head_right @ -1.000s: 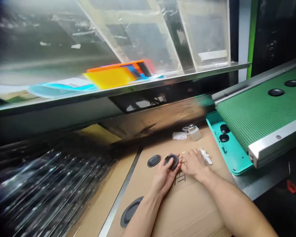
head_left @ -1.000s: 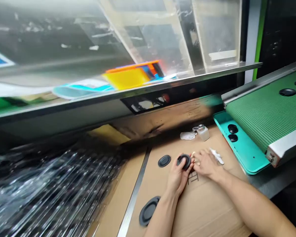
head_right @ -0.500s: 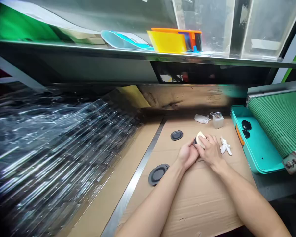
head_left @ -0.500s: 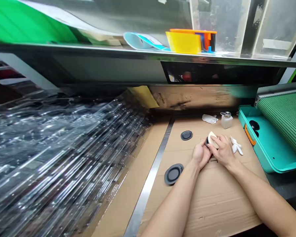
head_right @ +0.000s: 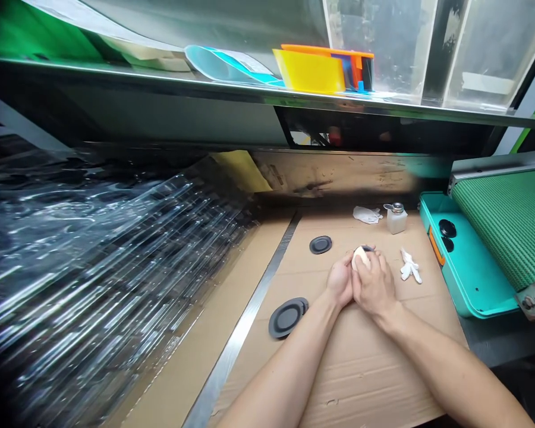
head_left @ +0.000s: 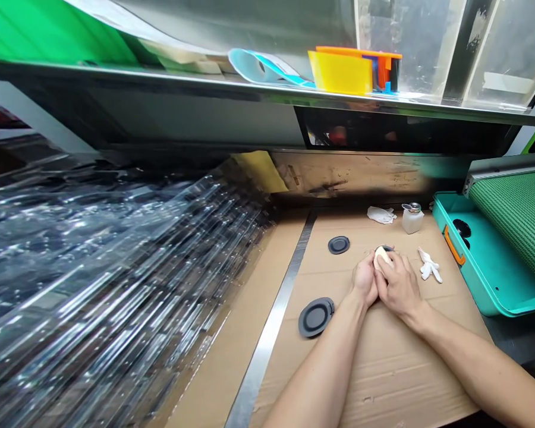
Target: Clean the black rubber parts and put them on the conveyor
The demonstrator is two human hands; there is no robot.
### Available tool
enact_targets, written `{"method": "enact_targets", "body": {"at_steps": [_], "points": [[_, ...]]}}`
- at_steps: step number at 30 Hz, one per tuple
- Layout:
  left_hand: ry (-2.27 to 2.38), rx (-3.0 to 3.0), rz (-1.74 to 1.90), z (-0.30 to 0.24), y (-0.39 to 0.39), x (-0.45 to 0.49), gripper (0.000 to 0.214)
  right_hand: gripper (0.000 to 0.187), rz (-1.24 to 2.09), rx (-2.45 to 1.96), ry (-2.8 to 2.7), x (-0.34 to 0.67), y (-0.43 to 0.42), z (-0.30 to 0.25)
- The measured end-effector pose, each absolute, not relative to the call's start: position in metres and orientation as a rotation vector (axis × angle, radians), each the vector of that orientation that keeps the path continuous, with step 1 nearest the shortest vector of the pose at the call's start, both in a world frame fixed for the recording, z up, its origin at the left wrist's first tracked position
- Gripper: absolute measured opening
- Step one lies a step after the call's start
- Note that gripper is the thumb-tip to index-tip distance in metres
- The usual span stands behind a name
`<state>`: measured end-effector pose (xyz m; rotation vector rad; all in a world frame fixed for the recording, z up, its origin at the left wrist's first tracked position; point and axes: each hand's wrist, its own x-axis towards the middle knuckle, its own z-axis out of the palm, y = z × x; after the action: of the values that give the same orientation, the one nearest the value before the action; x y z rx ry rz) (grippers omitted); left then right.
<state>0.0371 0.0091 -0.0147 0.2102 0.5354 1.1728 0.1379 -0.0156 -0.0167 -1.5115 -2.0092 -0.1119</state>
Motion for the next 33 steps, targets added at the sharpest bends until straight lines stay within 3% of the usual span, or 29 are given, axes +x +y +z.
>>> {"method": "enact_targets", "body": {"at_steps": [12,17,22,33], "points": [[0.573,0.251,1.274,-0.017,0.009,0.036,0.023,0.034,-0.090,-1.592,-1.897,0.158,-0.004,-0.015],[0.576,0.209,1.239,-0.017,0.012,0.034,0.024,0.048,0.053,-1.438,-1.800,0.176,0.001,-0.011],[0.560,0.247,1.220,-0.018,0.012,0.033,0.022,0.032,0.199,-1.417,-1.828,0.176,-0.003,-0.010],[0.544,0.257,1.146,-0.019,0.013,0.031,0.028,0.032,0.406,-1.629,-1.730,0.178,-0.010,0.002]]}}
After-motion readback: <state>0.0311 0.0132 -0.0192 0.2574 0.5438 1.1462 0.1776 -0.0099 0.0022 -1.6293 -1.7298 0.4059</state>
